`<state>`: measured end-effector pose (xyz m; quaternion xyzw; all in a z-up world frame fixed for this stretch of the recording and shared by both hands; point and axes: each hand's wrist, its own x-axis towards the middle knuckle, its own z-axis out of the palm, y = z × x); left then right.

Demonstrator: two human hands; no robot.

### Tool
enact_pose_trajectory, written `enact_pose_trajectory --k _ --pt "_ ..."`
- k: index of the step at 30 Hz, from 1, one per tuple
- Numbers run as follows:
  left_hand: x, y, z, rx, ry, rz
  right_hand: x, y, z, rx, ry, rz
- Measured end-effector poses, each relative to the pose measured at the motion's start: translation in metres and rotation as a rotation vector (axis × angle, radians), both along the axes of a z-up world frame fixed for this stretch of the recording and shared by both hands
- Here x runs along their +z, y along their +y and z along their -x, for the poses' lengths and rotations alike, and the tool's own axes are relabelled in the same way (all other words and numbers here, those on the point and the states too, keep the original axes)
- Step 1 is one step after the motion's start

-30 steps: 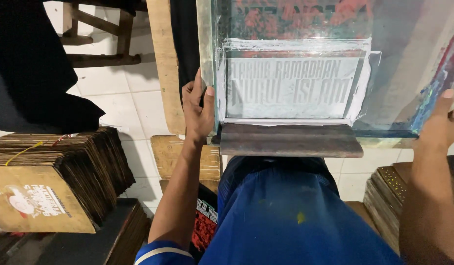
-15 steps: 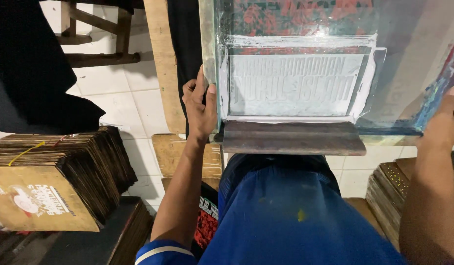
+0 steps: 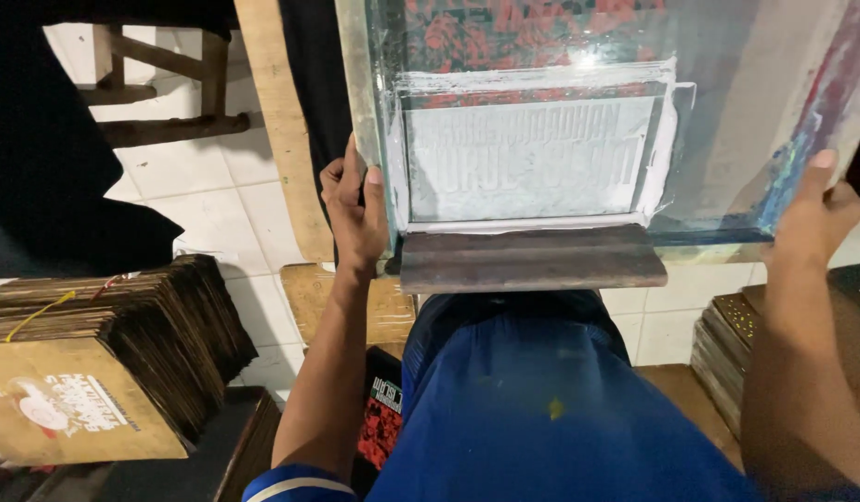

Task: Screen printing a design onto black t-shirts using a manual screen and squeegee.

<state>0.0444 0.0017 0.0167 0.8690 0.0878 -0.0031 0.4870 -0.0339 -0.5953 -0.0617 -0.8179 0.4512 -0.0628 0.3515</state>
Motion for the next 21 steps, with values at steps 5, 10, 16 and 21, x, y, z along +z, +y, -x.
enact_pose_trajectory --k 5,10,16,21 --pt "-0.001 -0.001 0.003 0.025 0.002 0.071 0.012 0.011 -0.005 0.053 -0.055 -0.046" --pt "0.001 -0.002 0.003 0.027 -0.026 0.048 0.023 0.020 -0.007 0.105 0.010 -0.022" --pt "-0.008 0.003 0.005 -0.010 -0.066 -0.012 0.045 0.027 -0.015 0.197 0.102 -0.022" --pt "-0.015 0.005 0.010 -0.001 -0.092 0.056 0.120 0.065 -0.033 0.236 0.285 -0.312"
